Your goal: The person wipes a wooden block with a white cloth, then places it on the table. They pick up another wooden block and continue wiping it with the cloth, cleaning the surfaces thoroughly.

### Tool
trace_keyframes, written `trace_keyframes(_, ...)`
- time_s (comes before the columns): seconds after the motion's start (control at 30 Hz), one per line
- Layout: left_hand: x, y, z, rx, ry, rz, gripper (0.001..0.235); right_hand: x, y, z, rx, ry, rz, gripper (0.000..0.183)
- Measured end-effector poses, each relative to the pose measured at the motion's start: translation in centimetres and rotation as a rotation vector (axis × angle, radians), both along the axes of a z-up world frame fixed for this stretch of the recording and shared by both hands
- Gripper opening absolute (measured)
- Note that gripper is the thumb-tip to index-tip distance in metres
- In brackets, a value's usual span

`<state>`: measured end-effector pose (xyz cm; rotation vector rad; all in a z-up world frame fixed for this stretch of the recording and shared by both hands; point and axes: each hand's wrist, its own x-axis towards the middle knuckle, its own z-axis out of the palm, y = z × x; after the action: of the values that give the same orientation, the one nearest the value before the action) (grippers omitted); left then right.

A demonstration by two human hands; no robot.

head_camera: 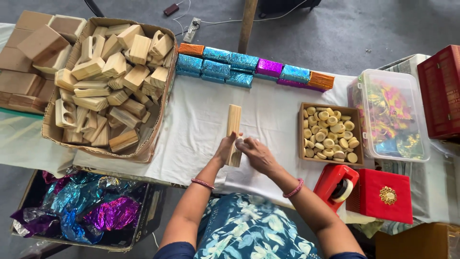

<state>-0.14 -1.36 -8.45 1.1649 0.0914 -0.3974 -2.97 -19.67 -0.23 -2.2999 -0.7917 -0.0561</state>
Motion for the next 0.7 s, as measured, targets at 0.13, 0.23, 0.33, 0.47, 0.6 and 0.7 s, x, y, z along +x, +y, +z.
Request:
trace_keyframes(0.13, 0.3, -0.4, -0.6, -0.021, 0.063, -0.081, 0.105, -0.5, 0.1, -0.8, -0.311, -0.169, -0.003, 0.044)
trace_keyframes(0.23, 0.7, -1.3, 0.1, 0.134, -0.124, 0.022, 0.104, -0.3, 0.2, -4.4, -0.224, 0.129, -0.23, 0.048)
trace_keyframes(0.33, 1.0, -1.0, -0.5, -0.082, 0.009, 0.079, 0.102, 0.6, -0.8, -7.4, 0.626, 0.778, -0.161, 0.049)
trace_keyframes(0.47, 1.3, -0.8, 0.2, -0.035, -0.032, -0.007, 0.105, 0.1, -0.6, -5.7, 0.786, 0.828, -0.305, 0.049)
trace_keyframes(0.6, 1.6, 0.0, 2.8, -0.094, 0.039, -0.109, 0.106, -1.2, 0.8, -2.0, 0.286, 0.254, -0.115, 0.052)
trace_keyframes(0.7, 2.3, 0.7, 1.3, -0.075, 0.055, -0.168, 0.106, -1.1, 1.4, 1.2, -0.185, -0.133, -0.168, 0.048)
